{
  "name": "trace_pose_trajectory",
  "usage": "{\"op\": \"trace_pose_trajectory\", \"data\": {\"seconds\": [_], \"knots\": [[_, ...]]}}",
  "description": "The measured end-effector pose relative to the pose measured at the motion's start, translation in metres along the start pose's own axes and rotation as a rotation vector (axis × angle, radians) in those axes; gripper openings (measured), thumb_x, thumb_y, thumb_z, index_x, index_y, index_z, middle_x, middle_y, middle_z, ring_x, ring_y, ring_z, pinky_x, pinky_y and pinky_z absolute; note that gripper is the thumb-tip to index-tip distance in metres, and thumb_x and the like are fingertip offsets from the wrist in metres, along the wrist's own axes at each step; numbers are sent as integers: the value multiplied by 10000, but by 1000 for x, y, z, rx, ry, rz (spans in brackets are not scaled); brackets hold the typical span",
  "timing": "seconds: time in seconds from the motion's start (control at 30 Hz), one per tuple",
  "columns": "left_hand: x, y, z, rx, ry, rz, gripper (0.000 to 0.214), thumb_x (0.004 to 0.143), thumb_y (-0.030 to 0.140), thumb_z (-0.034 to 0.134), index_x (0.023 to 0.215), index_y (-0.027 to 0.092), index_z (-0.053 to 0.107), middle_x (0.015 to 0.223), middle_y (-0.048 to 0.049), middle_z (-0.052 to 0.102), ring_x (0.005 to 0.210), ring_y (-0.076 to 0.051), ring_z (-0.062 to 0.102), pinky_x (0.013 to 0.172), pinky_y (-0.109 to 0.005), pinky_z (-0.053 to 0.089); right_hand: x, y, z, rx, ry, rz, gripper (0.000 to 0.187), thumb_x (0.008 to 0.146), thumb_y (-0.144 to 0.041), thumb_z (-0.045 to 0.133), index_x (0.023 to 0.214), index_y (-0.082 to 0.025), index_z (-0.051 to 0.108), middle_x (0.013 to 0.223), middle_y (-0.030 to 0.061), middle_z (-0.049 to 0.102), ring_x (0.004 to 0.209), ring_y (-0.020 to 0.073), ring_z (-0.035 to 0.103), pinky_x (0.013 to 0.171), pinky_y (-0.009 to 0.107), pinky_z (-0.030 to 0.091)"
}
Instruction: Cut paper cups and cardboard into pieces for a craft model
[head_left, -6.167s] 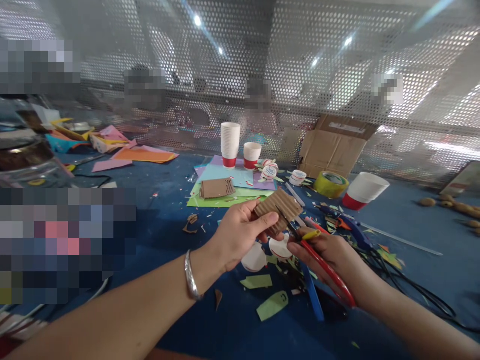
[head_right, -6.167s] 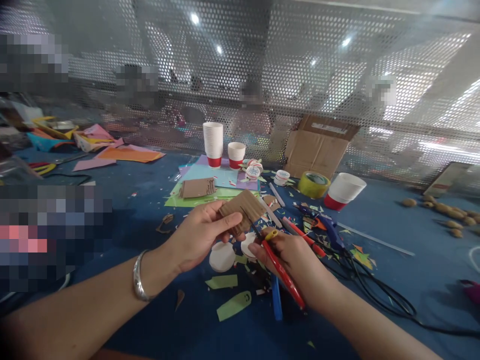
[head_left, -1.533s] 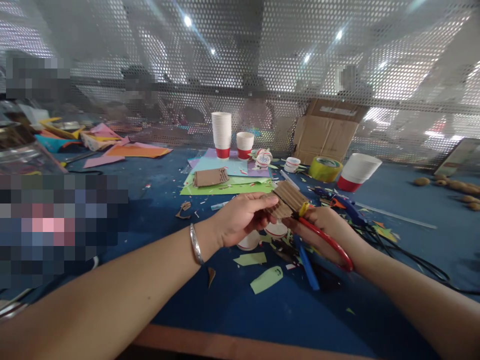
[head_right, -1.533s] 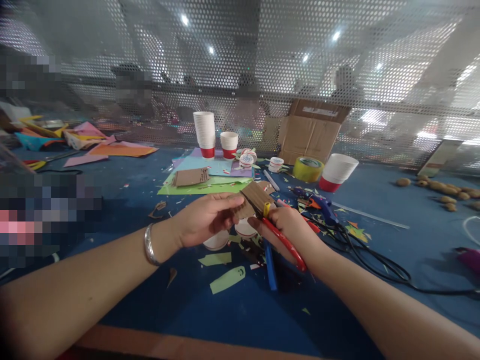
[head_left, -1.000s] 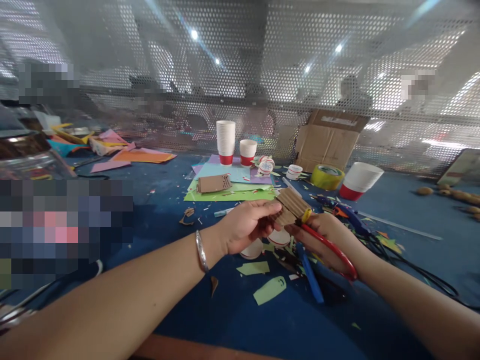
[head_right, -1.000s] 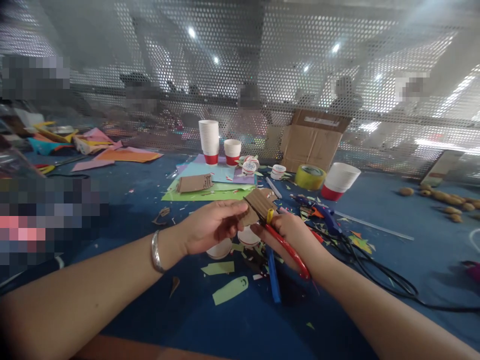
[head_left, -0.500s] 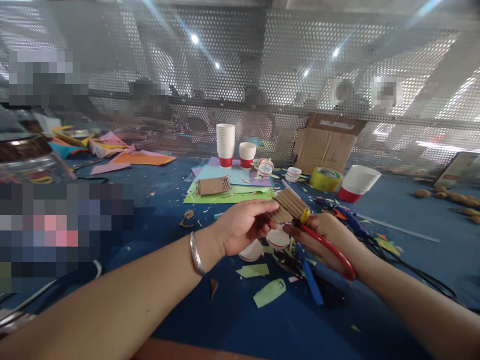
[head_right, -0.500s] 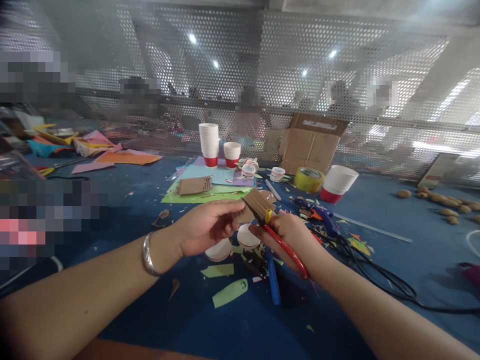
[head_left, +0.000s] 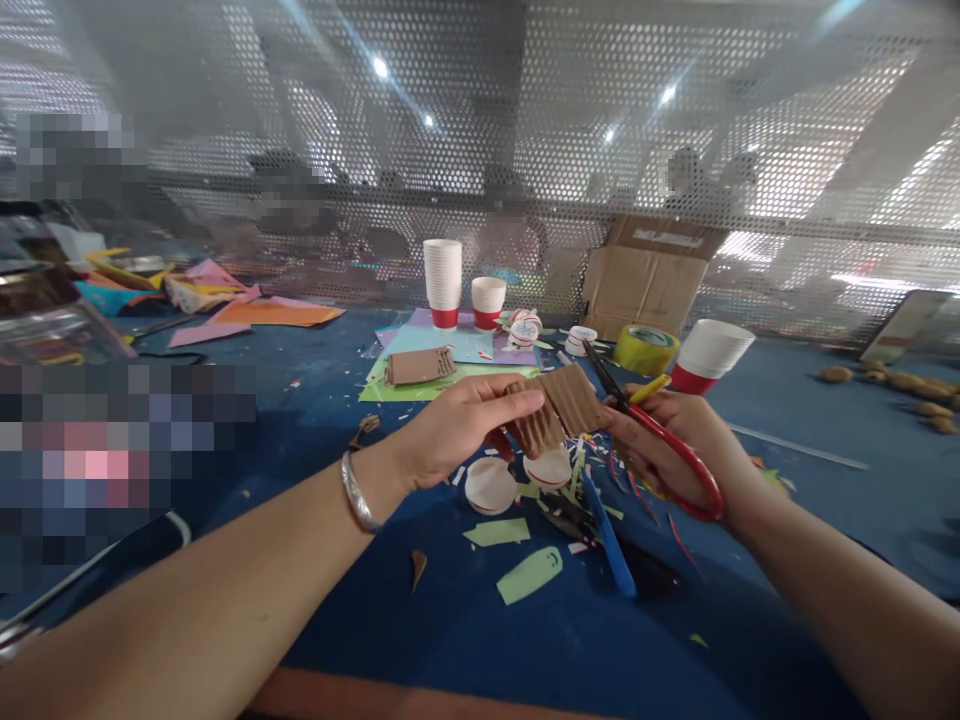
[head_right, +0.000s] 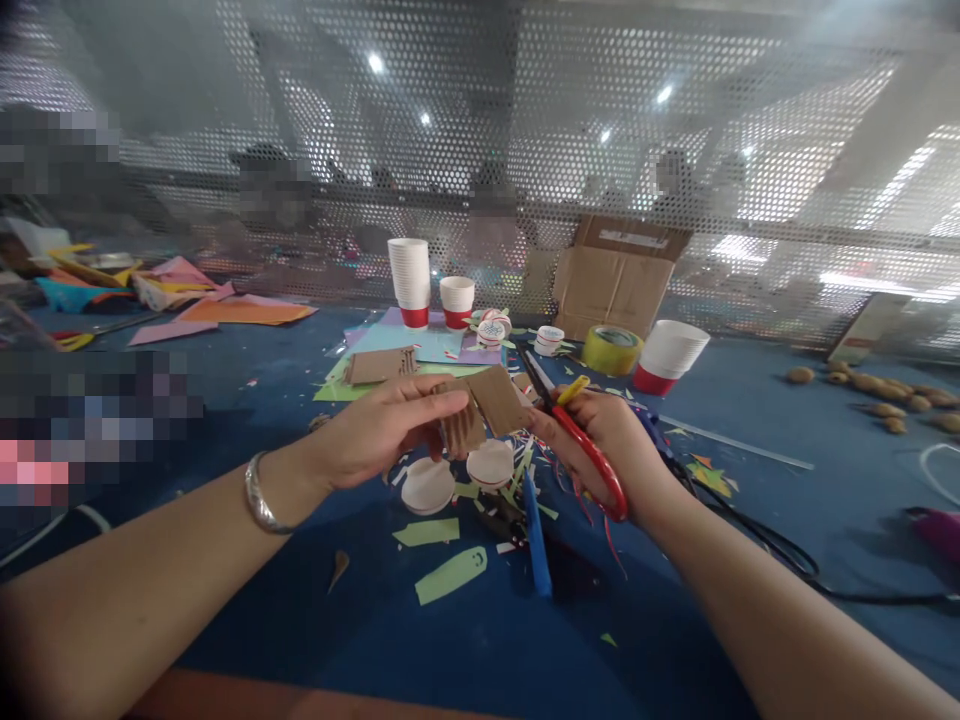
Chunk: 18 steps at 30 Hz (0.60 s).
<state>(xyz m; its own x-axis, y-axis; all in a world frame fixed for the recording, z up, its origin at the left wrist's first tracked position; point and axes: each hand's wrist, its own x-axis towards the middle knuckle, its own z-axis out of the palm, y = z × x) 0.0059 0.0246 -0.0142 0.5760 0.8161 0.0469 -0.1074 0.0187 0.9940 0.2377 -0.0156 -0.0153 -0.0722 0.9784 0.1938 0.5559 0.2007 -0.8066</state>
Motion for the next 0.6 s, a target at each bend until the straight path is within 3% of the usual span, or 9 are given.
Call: {"op": "trace_pose_trajectory", "data": {"seconds": [0.1,0.23,0.4,0.5,0.6], "knots": [[1,-3,6,100,-28,24,208,930,352,635,941,157,704,789,-42,698,683,-138,664,583,-234,490,-2,-4,0,154,-99,101,535,818,-626,649,532,-217,457,391,-37,440,310,100,409,334,222,336],[4,-9,8,238,21,32,188,921,351,641,956,168,665,749,-21,680,612,-128,655,527,-223,487,-3,-8,-3,185,-148,111,595,898,-570,588,458,-212,410,363,-27,427,326,86,412,390,218,352],[4,-10,10,244,-12,51,169,907,324,663,870,165,620,738,-18,678,619,-126,671,544,-223,519,-3,-9,-2,113,-121,134,481,786,-490,732,489,-212,476,365,-30,483,325,108,428,367,230,328],[6,-4,0,313,-24,4,161,914,317,649,874,162,629,736,-13,672,546,-110,651,487,-210,482,-2,-8,-5,27,-127,59,507,824,-494,679,456,-218,465,357,-15,487,337,120,451,397,246,367],[8,1,-18,338,126,-19,137,901,280,656,850,156,629,761,-25,687,503,-96,632,448,-202,434,2,-2,-10,-118,-59,51,547,855,-547,613,449,-232,428,345,-5,474,321,120,441,406,257,373]]}}
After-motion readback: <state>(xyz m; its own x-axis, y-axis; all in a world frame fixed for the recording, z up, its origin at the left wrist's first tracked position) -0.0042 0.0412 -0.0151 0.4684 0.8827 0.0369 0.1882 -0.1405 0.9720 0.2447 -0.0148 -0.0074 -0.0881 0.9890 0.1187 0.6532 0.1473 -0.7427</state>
